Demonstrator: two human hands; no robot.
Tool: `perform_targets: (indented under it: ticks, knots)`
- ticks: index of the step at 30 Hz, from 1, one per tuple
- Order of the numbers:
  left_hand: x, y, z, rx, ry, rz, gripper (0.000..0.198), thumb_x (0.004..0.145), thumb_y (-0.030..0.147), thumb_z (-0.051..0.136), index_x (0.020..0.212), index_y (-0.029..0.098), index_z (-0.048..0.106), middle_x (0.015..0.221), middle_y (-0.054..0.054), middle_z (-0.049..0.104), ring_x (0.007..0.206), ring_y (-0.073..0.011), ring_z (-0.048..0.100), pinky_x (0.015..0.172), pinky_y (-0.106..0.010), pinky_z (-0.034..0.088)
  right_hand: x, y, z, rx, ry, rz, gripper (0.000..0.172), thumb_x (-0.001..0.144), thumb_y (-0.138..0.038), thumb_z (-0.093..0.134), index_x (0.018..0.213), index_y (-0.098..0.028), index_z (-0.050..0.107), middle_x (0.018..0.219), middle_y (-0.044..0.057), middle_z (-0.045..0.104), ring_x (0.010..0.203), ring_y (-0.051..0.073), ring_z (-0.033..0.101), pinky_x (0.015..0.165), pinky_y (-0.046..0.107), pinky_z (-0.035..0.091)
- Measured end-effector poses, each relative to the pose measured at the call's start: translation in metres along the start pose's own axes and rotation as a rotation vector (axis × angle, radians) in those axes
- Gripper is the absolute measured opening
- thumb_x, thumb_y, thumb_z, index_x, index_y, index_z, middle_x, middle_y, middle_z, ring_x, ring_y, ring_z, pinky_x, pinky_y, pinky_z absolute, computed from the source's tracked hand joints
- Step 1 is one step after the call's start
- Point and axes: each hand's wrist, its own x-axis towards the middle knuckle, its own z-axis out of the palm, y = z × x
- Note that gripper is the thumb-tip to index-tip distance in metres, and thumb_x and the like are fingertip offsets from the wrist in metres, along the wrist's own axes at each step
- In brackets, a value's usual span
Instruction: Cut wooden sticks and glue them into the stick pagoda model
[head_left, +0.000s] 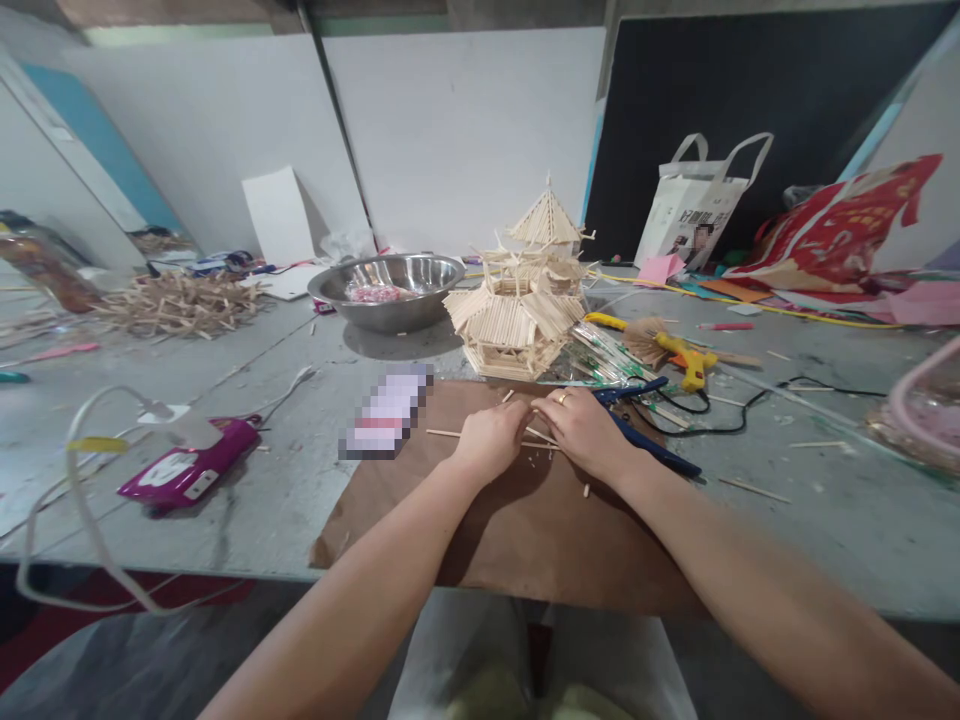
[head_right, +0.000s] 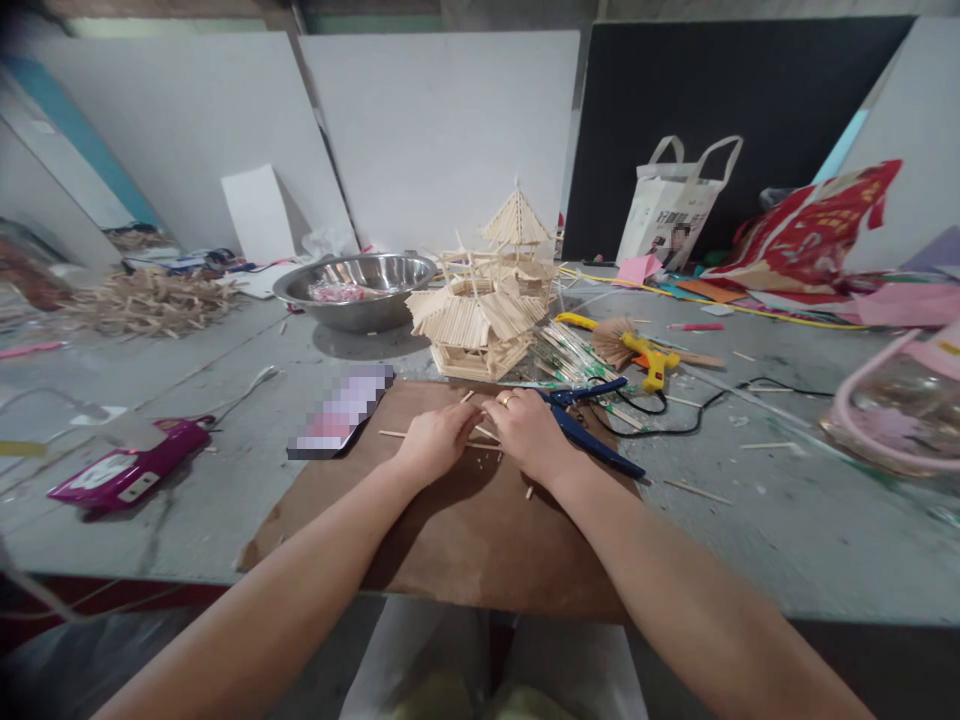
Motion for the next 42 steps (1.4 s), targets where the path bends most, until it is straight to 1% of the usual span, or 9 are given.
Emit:
perform_targets:
  ticks: [8, 15, 21, 23, 25, 28, 31, 37, 42]
  knots:
    - [-0.001, 0.006, -0.005, 0.04, -0.022, -0.052, 0.027, 0.084, 0.03, 0.031, 0.084, 0.02, 0.055, 0.082, -0.006, 0.062, 0.073, -0.0171, 0.058, 0.062, -0.025, 0.039, -0.003, -0.003, -0.001, -0.094, -0.045, 0.045, 0.022, 0.082, -0.018, 0.037, 0.083, -0.016, 0.059, 0.075, 0.006, 0.059, 0.075, 0.017, 0.051, 0.066, 0.027, 0.031]
    - [0.0, 0.005, -0.001, 0.037, 0.021, -0.056, 0.03, 0.084, 0.031, 0.029, 0.082, 0.018, 0.056, 0.077, -0.007, 0.062, 0.068, -0.0175, 0.057, 0.057, -0.025, 0.037, -0.004, -0.007, -0.002, -0.104, -0.026, 0.18, 0.025, 0.084, -0.022, 0.034, 0.08, -0.019, 0.058, 0.076, 0.006, 0.06, 0.073, 0.017, 0.054, 0.055, 0.026, 0.031]
    - [0.004, -0.013, -0.008, -0.468, 0.006, 0.133, 0.03, 0.082, 0.033, 0.035, 0.072, 0.016, 0.057, 0.063, 0.0, 0.056, 0.062, -0.0104, 0.05, 0.058, -0.019, 0.037, -0.006, 0.007, -0.01, 0.385, -0.063, 0.032, 0.028, 0.084, -0.029, 0.033, 0.079, -0.018, 0.058, 0.074, 0.003, 0.061, 0.069, 0.013, 0.054, 0.06, 0.022, 0.036]
    - [0.007, -0.017, -0.011, -0.62, 0.077, 0.076, 0.031, 0.081, 0.036, 0.035, 0.074, 0.014, 0.057, 0.063, 0.001, 0.055, 0.061, -0.0095, 0.048, 0.058, -0.019, 0.037, -0.005, 0.011, -0.01, 0.525, -0.002, 0.059, 0.028, 0.084, -0.028, 0.033, 0.077, -0.018, 0.058, 0.071, 0.002, 0.06, 0.068, 0.012, 0.053, 0.062, 0.022, 0.037]
    - [0.009, -0.02, -0.012, -0.669, 0.169, -0.023, 0.031, 0.08, 0.037, 0.037, 0.077, 0.014, 0.058, 0.064, 0.001, 0.056, 0.061, -0.0097, 0.048, 0.058, -0.019, 0.038, -0.003, 0.013, -0.007, 0.507, 0.111, 0.089, 0.025, 0.082, -0.028, 0.038, 0.078, -0.018, 0.06, 0.076, 0.003, 0.06, 0.075, 0.014, 0.052, 0.068, 0.025, 0.038]
    - [0.012, -0.022, -0.01, -0.578, 0.227, -0.07, 0.027, 0.078, 0.035, 0.042, 0.078, 0.015, 0.061, 0.067, -0.001, 0.057, 0.063, -0.0103, 0.049, 0.059, -0.02, 0.037, -0.001, 0.014, -0.002, 0.287, 0.194, 0.099, 0.019, 0.078, -0.028, 0.047, 0.078, -0.019, 0.064, 0.08, 0.006, 0.059, 0.082, 0.018, 0.049, 0.073, 0.031, 0.034]
    - [0.013, -0.023, -0.007, -0.45, 0.226, -0.064, 0.024, 0.077, 0.034, 0.045, 0.079, 0.017, 0.063, 0.07, -0.001, 0.058, 0.064, -0.0107, 0.049, 0.058, -0.02, 0.036, -0.001, 0.011, 0.003, 0.159, 0.111, 0.081, 0.019, 0.077, -0.027, 0.048, 0.078, -0.02, 0.065, 0.073, 0.004, 0.061, 0.076, 0.017, 0.049, 0.07, 0.031, 0.032]
    - [0.014, -0.03, -0.007, -0.314, 0.231, -0.273, 0.026, 0.077, 0.035, 0.044, 0.085, 0.02, 0.063, 0.078, -0.004, 0.06, 0.071, -0.0147, 0.054, 0.062, -0.024, 0.038, 0.0, 0.005, 0.009, 0.106, 0.012, 0.06, 0.022, 0.077, -0.025, 0.049, 0.096, -0.02, 0.06, 0.089, 0.004, 0.064, 0.084, 0.017, 0.051, 0.074, 0.032, 0.028]
    - [0.014, -0.037, -0.008, -0.144, 0.185, -0.386, 0.027, 0.079, 0.028, 0.037, 0.089, 0.023, 0.062, 0.087, -0.005, 0.059, 0.077, -0.0175, 0.055, 0.065, -0.026, 0.039, -0.002, 0.007, 0.004, 0.118, -0.061, 0.073, 0.016, 0.077, -0.026, 0.049, 0.079, -0.019, 0.063, 0.08, 0.003, 0.064, 0.079, 0.016, 0.051, 0.073, 0.03, 0.028]
